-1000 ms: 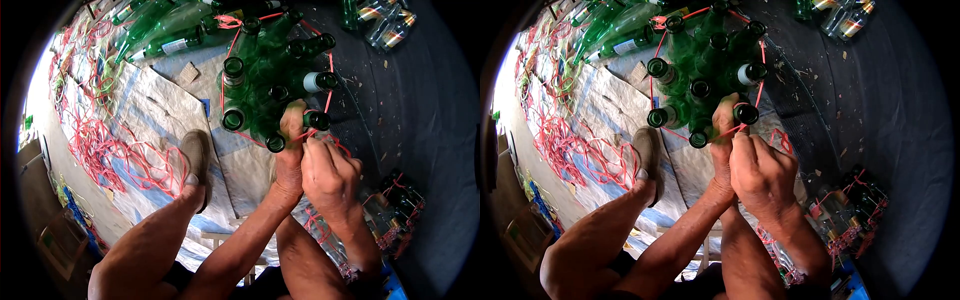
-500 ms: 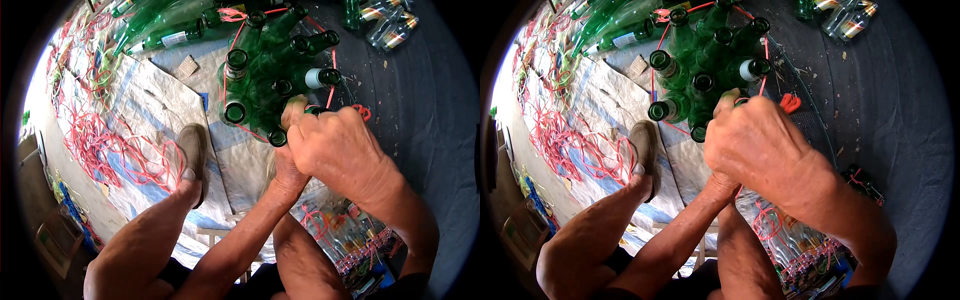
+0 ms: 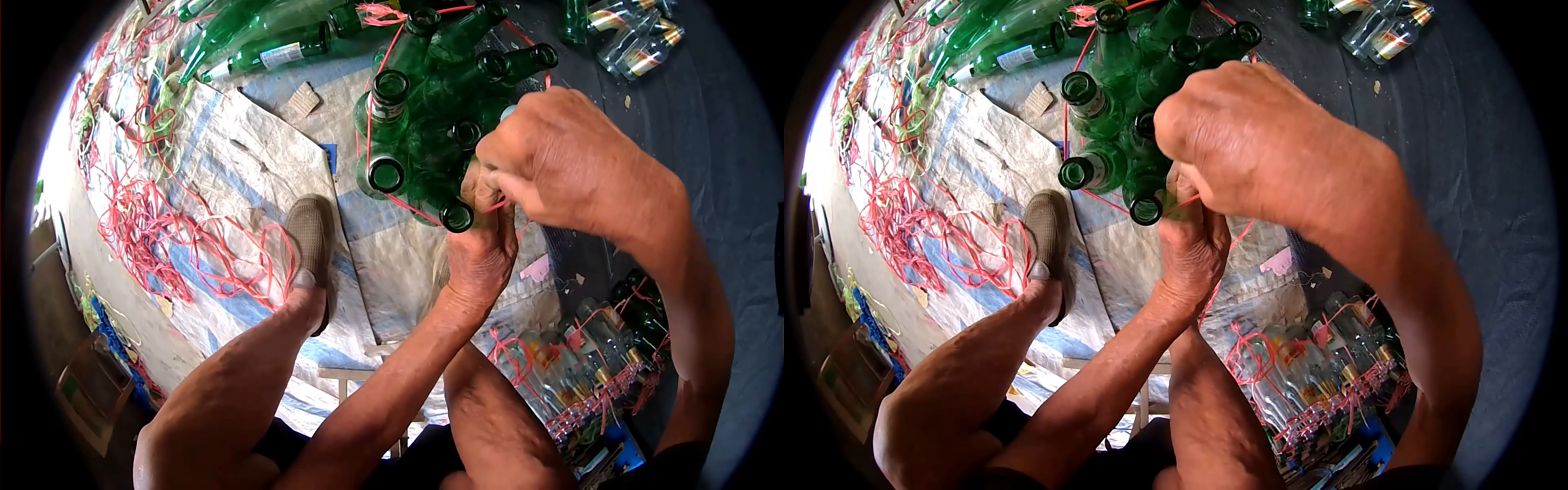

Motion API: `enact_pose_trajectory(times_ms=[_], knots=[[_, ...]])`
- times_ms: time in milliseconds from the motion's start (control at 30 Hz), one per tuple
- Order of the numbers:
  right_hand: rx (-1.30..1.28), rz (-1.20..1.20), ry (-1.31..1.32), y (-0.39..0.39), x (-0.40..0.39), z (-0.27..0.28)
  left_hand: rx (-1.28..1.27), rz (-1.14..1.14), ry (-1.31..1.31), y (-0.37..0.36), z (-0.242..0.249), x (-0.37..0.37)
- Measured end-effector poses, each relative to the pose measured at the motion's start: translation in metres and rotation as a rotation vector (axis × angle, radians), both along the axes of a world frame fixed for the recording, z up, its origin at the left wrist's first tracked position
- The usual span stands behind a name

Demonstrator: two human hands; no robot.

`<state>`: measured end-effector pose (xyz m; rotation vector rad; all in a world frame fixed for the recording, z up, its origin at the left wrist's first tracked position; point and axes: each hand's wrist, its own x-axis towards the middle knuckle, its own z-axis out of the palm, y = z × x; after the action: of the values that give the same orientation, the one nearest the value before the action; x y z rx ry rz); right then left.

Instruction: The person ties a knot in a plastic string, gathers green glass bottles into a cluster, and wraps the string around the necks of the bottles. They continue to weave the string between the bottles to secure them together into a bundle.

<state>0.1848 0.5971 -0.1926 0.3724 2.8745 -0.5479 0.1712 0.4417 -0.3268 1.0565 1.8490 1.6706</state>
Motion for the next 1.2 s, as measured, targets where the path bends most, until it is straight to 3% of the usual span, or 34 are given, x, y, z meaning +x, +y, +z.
enact_pose_trajectory(times_ms=[133, 233, 433, 633, 933, 1200], knots=[[0.051, -0.047, 0.088, 0.0, 0.003, -0.002, 0.056, -0.035, 0.016, 0.004, 0.001, -0.003], [-0.03, -0.102, -0.13, 0.011, -0.003, 0.007, 0.052, 0.012, 0.043, 0.005, -0.001, -0.001], [0.168, -0.023, 0.165, 0.01, 0.012, -0.008, 0.072, -0.009, -0.001, 0.005, -0.003, 0.0], [0.1, -0.221, 0.095, 0.005, 0.024, -0.006, 0.041, -0.019, 0.043, 0.003, -0.002, -0.002], [0.064, -0.428, 0.397, -0.018, 0.047, -0.024, 0.037, -0.07, 0.024, 0.002, -0.007, -0.003], [-0.083, -0.813, 0.428, -0.057, 0.067, -0.04, 0.053, -0.021, 0.048, 0.004, -0.004, -0.002]])
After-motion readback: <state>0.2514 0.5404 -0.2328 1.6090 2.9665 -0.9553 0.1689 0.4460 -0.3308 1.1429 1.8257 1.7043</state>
